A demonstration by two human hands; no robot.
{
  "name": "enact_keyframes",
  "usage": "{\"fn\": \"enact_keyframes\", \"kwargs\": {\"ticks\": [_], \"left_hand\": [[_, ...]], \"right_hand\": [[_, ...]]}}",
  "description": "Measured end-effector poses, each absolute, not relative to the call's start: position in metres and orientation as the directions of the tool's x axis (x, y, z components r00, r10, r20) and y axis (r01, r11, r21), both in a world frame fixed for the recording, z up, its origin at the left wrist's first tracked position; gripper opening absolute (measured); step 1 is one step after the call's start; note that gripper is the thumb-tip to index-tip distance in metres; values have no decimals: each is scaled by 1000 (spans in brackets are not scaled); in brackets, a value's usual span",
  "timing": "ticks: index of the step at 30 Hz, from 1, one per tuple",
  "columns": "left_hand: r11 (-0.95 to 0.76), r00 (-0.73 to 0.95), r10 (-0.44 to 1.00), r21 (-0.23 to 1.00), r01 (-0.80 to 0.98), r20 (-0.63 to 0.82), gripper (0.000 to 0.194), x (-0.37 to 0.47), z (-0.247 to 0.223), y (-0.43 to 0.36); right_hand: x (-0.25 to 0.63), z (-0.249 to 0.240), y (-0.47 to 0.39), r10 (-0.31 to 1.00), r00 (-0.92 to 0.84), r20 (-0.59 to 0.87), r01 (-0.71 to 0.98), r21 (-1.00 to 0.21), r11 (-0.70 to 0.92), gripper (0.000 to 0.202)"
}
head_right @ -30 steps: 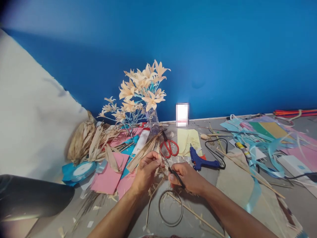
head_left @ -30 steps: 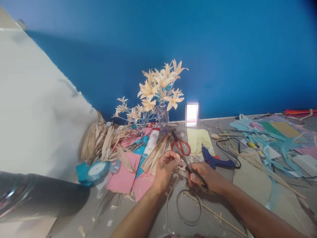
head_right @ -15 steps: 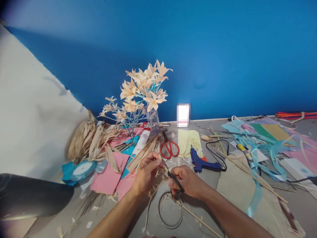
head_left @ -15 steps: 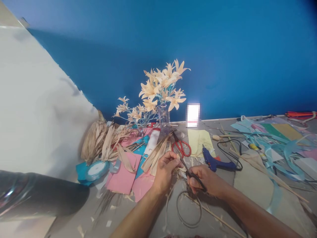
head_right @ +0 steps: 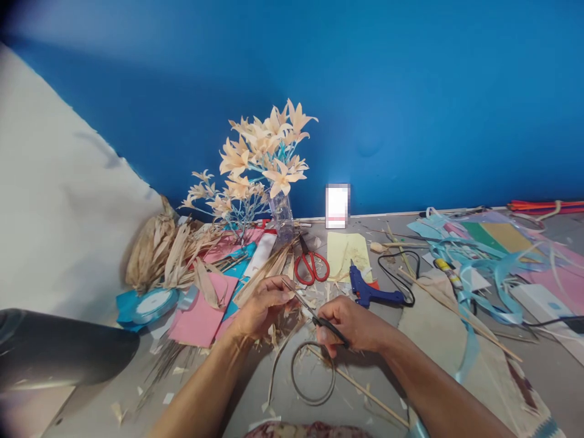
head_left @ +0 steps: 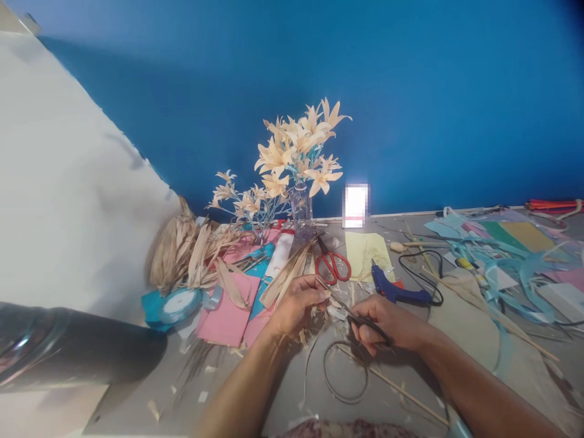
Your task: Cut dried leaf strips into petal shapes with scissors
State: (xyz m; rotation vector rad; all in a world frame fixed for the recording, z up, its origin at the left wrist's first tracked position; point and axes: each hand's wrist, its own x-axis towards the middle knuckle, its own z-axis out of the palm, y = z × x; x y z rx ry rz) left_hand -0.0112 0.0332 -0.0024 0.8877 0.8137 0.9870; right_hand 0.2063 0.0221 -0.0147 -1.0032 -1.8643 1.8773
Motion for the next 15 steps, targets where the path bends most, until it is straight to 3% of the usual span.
{"fn": "enact_keyframes", "kwargs": {"ticks": [10, 15], "left_hand": [[323, 377, 913, 841, -434, -157, 16, -15, -1, 35], [331, 291, 935, 795, -508, -203, 20, -9, -1, 33]], "right_hand": [[202, -9, 22, 710, -636, -301, 279, -948, -152, 22], [200, -13, 20, 742, -613, -272, 288, -951, -111, 28]]}}
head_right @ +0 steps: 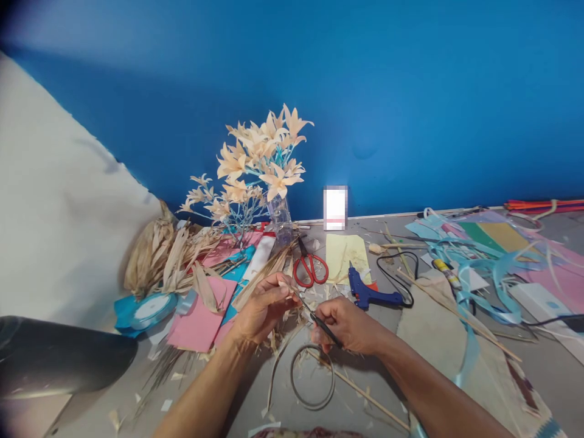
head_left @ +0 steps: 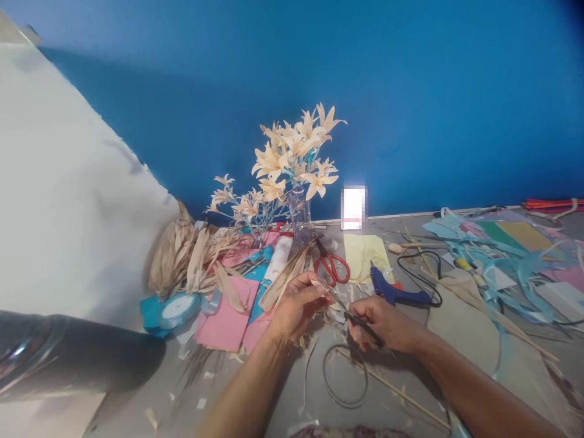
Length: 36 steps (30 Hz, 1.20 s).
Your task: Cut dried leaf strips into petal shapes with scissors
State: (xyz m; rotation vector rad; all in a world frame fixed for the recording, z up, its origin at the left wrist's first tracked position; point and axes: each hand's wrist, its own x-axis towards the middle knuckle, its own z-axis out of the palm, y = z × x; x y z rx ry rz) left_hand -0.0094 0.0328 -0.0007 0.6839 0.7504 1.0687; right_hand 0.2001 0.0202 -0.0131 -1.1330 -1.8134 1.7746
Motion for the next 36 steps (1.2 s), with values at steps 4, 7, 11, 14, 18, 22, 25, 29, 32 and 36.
{"fn": "enact_keyframes", "kwargs": {"ticks": [4, 7, 11, 14, 18, 22, 25, 29, 32, 36], "left_hand": [[329, 276, 938, 783, -528, -208, 18, -8, -1, 33], [309, 258, 946, 798, -518, -198, 17, -9, -2, 34], [291, 241, 951, 816, -499, -192, 17, -9, -3, 34], [284, 238, 953, 818, -500, -186, 16, -9, -3, 34], [285, 236, 953, 818, -499, -188, 15, -8, -3, 34], [285, 226, 954, 817, -501, -195, 15, -7, -3, 33], [281, 224, 956, 813, -511, -190, 16, -6, -4, 34], [288, 213, 955, 813, -507, -205, 17, -6, -4, 34], [291, 208, 955, 809, -510, -212, 19, -6, -3, 34], [289, 209, 955, 808, -514, -209, 20, -6, -2, 33]], "right_hand": [[203, -15, 20, 721, -665, -196, 259, -966, -24, 35], [205, -14, 21, 697, -694, -179, 259, -966, 9, 38], [204, -9, 21, 682, -701, -209, 293, -956, 7, 34], [201, -5, 21, 684, -691, -233, 320, -947, 1, 29], [201, -2, 21, 694, -674, -254, 347, -938, -6, 25], [202, -6, 21, 691, -684, -234, 344, -939, 23, 33], [203, -11, 21, 687, -694, -218, 330, -943, 34, 38], [205, -15, 21, 692, -689, -214, 318, -948, 24, 40], [205, -16, 21, 699, -685, -206, 314, -949, 27, 41], [205, -20, 21, 703, -679, -212, 309, -951, 12, 42]]}}
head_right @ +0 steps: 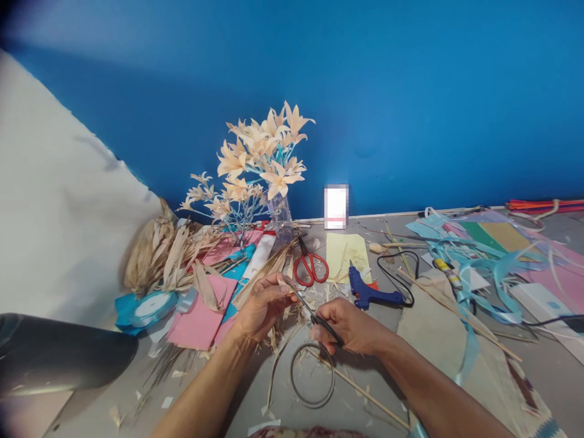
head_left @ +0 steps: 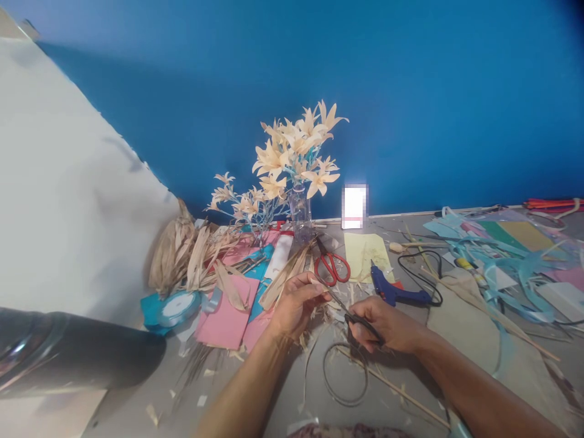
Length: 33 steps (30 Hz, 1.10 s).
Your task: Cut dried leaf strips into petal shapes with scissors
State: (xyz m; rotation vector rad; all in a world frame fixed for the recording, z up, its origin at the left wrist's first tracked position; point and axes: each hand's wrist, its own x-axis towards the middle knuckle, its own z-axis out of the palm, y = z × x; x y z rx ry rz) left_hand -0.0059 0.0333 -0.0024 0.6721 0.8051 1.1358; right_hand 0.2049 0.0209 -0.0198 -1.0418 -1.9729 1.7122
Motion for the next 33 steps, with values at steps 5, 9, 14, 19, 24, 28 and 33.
{"fn": "enact_keyframes", "kwargs": {"ticks": [5, 9, 14, 19, 24, 28, 33], "left_hand": [[306, 241, 948, 810, -500, -209, 20, -6, -1, 33], [296, 242, 949, 831, -471, -201, 22, -6, -1, 33], [271, 227, 955, 875, -402, -191, 24, 1, -6, 30], [289, 275, 940, 903, -318, -203, 23, 14, -15, 23], [351, 301, 922, 857, -376, -246, 23, 17, -14, 20], [449, 378, 880, 761, -468, -286, 21, 12, -10, 24], [509, 430, 849, 695, -508, -308, 29, 10, -8, 28]], "right_hand": [[202, -24, 21, 743, -616, -261, 266, -957, -116, 43], [195, -20, 23, 838, -486, -248, 131, -969, -211, 39], [190, -18, 25, 958, -243, -151, -72, -982, -173, 36], [186, -17, 22, 962, -244, -123, -141, -977, -160, 36], [185, -17, 22, 958, -247, -143, -197, -961, -194, 37], [188, -22, 26, 939, -309, -152, -299, -921, -248, 39], [186, -23, 28, 897, -400, -188, -419, -833, -361, 35]]}}
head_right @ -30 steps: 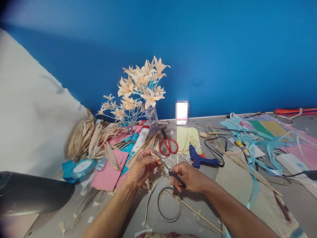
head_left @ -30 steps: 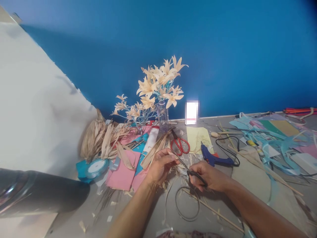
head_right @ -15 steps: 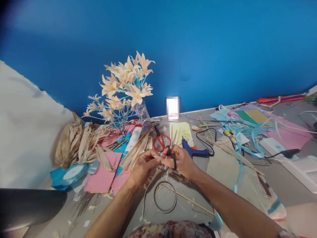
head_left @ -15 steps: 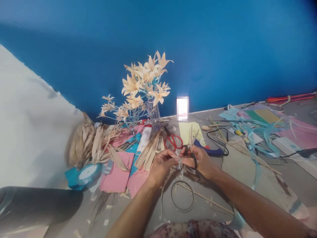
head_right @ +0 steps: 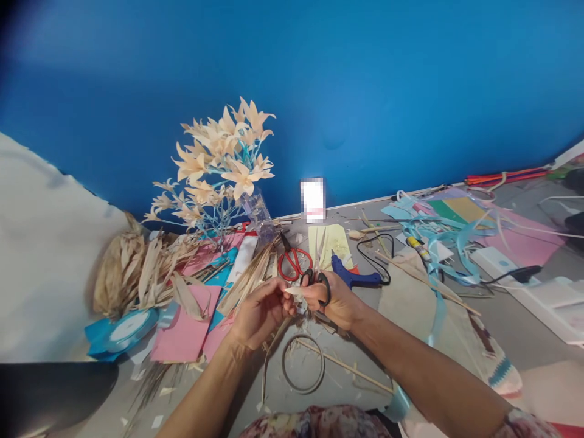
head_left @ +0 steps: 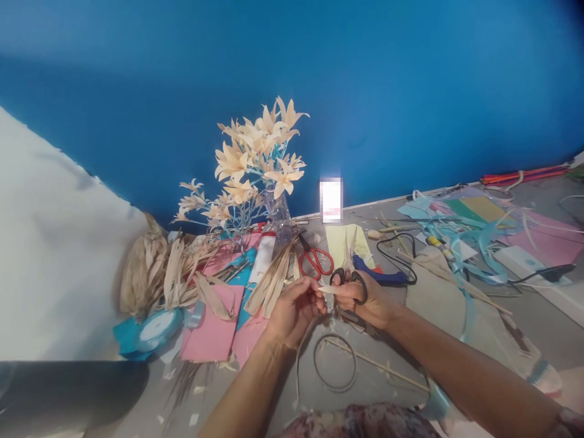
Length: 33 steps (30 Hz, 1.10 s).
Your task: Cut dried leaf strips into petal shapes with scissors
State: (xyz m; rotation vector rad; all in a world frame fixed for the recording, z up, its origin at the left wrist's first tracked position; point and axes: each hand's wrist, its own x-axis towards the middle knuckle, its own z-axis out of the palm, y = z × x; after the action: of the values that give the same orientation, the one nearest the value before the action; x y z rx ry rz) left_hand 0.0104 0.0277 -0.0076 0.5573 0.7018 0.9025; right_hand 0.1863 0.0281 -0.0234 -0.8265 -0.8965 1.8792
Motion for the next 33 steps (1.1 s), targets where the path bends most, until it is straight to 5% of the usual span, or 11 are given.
{"fn": "enact_keyframes", "kwargs": {"ticks": [6, 11, 14, 19, 26, 33], "left_hand": [[496, 409, 845, 791, -357, -346, 32, 9, 3, 21], [273, 267, 925, 962, 30, -271, 28, -7, 22, 60], [119, 224, 955, 940, 319, -197, 20, -3, 26, 110], [100, 154, 969, 872, 480, -196, 14, 20, 6, 185], [70, 125, 978, 822, 566, -169, 6, 27, 1, 207], [-53, 292, 951, 880, 472, -99, 13, -18, 35, 109]], "right_hand": [[181, -8, 24, 915, -376, -150, -322, -904, -280, 34], [184, 6, 22, 969, -185, -165, -190, -961, -200, 23], [186, 8, 23, 966, -189, -175, -199, -957, -213, 17], [190, 4, 27, 969, -174, -174, -229, -950, -212, 19], [199, 6, 34, 978, -136, -156, -215, -960, -183, 25], [200, 6, 32, 979, -104, -178, -125, -974, -190, 26]]}}
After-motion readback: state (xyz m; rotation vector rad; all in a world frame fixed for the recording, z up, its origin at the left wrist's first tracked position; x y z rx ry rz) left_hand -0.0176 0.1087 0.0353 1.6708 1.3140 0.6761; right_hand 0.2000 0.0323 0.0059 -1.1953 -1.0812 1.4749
